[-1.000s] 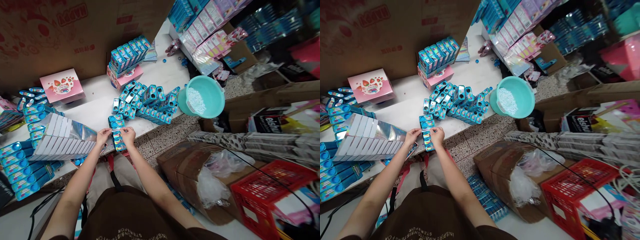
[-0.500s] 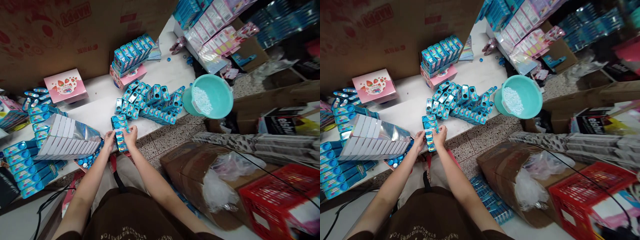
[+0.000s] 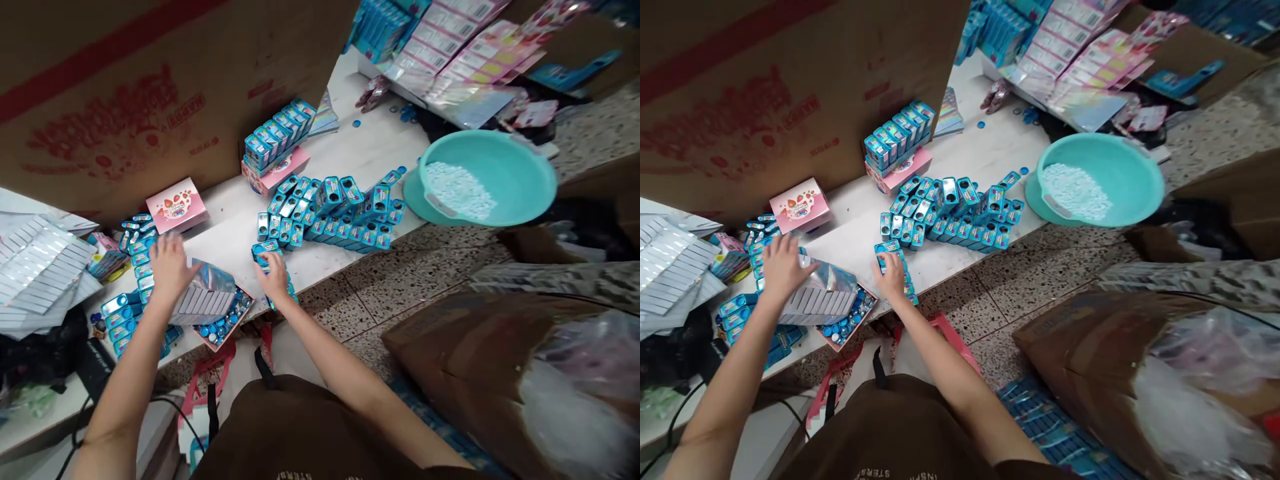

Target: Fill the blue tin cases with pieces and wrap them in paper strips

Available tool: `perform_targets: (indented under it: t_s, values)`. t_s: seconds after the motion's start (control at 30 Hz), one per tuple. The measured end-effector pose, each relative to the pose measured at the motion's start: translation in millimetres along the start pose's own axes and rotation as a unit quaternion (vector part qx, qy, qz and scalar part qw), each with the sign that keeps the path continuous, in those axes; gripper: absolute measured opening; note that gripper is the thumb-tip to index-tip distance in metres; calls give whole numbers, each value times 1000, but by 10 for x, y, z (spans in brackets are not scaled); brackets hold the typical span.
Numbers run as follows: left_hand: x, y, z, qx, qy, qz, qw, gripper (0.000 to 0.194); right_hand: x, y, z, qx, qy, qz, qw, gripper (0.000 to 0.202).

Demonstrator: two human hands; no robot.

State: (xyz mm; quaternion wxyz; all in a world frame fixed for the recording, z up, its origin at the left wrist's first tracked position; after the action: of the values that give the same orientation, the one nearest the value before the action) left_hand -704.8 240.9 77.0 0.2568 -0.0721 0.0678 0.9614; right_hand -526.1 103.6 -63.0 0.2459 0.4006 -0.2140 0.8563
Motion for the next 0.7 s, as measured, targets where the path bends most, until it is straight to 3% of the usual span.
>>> perform_targets:
  t_s: [0.1, 0.17, 0.23, 0.33, 0.47, 0.6, 0.7]
  values:
    - [327, -220, 156, 112, -97, 41, 988, 51, 334, -75, -228, 52, -47, 63, 996, 26]
    - [439, -266, 154, 181, -92, 63, 977, 41, 544, -109, -391, 95, -71, 100, 988, 34]
    - [477, -246, 153, 213, -40, 75, 973, 33, 726, -129, -520, 132, -86, 128, 979, 42]
    - [448, -165, 230, 204, 84, 63, 973, 26, 951, -146, -602, 163, -121, 153, 967, 42]
    - [363, -65, 457, 157, 255, 107, 948, 34, 1182, -191, -532, 162, -196, 133, 958, 17]
    - [292, 0, 677, 99, 432, 178, 879, 63, 1359, -276, -386, 125, -238, 102, 958, 14]
    - [298, 39, 738, 152, 508, 205, 823, 69, 1458, -308, -285, 122, -242, 119, 955, 13]
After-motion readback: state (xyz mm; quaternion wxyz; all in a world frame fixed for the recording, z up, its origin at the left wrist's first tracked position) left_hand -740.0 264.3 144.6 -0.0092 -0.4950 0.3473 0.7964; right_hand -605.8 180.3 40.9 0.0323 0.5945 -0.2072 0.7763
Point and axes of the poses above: each hand's wrist, its own y-axis away from the middle knuckle, its own z-axis out of the back of the hand, x = y × z, the point moved 2 cm from there along -y, towards the middle knuckle, and after that the axes turned 6 degrees about y, right-handed, at the moved point
